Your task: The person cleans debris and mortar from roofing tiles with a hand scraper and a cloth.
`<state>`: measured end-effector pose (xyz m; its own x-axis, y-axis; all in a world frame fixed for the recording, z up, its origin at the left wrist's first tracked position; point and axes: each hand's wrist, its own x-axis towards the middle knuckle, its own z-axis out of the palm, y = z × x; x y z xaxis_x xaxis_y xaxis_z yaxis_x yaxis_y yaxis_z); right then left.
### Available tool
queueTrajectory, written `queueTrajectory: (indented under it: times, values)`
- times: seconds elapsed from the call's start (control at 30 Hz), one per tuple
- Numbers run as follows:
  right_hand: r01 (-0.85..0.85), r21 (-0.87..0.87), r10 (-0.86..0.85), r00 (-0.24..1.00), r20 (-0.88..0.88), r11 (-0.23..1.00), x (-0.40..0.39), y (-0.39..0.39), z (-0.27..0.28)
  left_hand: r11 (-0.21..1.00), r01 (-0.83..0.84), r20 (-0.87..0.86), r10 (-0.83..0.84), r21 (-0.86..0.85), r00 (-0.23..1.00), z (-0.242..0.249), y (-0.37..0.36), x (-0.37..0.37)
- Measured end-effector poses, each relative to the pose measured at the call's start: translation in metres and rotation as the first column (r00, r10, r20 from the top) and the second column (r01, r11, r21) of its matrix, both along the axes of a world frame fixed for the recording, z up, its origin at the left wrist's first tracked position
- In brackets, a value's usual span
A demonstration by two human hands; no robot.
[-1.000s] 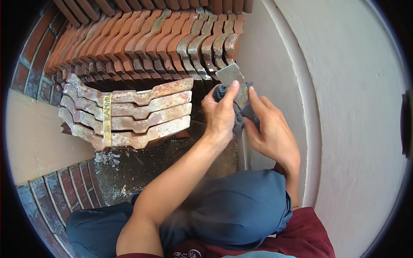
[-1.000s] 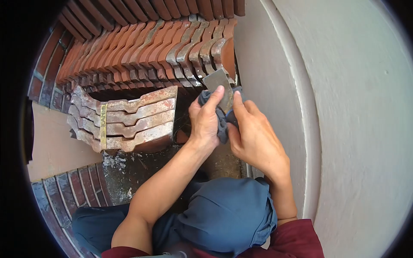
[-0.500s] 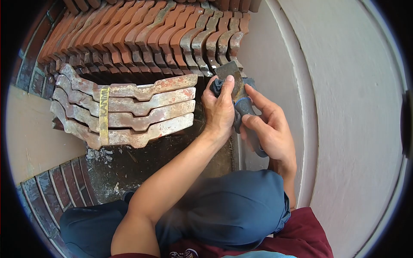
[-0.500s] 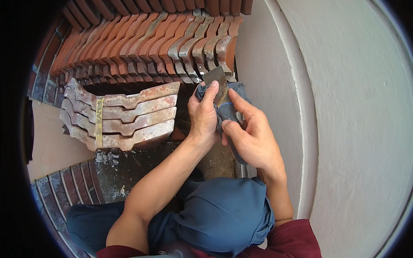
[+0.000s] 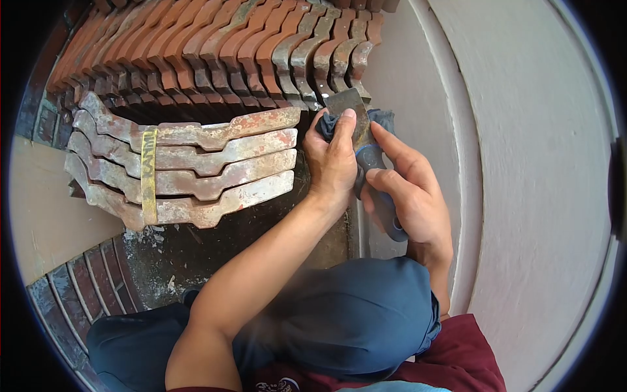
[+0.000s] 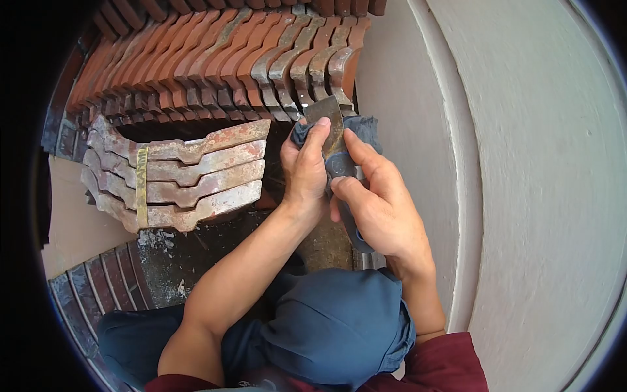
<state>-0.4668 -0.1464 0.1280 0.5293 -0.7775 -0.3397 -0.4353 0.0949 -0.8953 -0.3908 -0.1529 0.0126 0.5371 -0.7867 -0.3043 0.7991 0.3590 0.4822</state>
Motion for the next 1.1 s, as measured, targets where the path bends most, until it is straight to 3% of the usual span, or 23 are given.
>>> queueTrajectory:
  times: [0.1,0.17,0.37,0.53,0.7,0.8,0.87,1.0,1.1]
  values:
    - [0.023,0.032,-0.023,1.0,0.0,0.999,0.004,0.001,-0.001,0.998,-0.055,0.048,0.055,0.017,0.997,0.005,-0.001,0.0]
    - [0.023,0.046,-0.024,1.0,0.005,0.999,0.007,-0.002,-0.005,0.999,-0.001,0.075,-0.002,0.033,0.997,0.002,0.0,0.009]
    - [0.022,-0.07,-0.021,1.0,0.021,0.997,0.001,0.006,-0.014,1.0,0.007,0.055,-0.006,-0.024,0.998,-0.004,-0.001,0.004]
    - [-0.02,-0.245,0.0,0.997,-0.083,0.969,-0.009,0.005,-0.03,0.999,-0.041,0.263,0.047,-0.026,0.964,-0.013,-0.005,0.001]
    - [-0.254,-0.591,0.082,0.95,-0.302,0.766,-0.017,-0.011,-0.047,0.998,-0.055,0.367,0.048,0.01,0.929,-0.025,-0.008,-0.002]
    - [-0.318,-0.638,0.093,0.928,-0.359,0.701,-0.011,-0.013,-0.04,0.998,-0.067,0.262,0.067,-0.011,0.963,-0.024,-0.013,-0.005]
    - [-0.388,-0.722,0.123,0.911,-0.393,0.572,-0.01,-0.014,-0.041,0.999,-0.05,0.253,0.053,-0.015,0.966,-0.023,-0.011,-0.004]
    - [-0.392,-0.663,0.093,0.894,-0.439,0.637,0.001,-0.007,-0.037,0.992,-0.066,0.109,0.078,-0.111,0.991,-0.009,-0.007,-0.001]
    - [-0.386,-0.661,0.078,0.892,-0.445,0.644,0.004,-0.006,-0.041,0.991,0.005,0.175,0.018,-0.13,0.984,-0.019,-0.006,0.004]
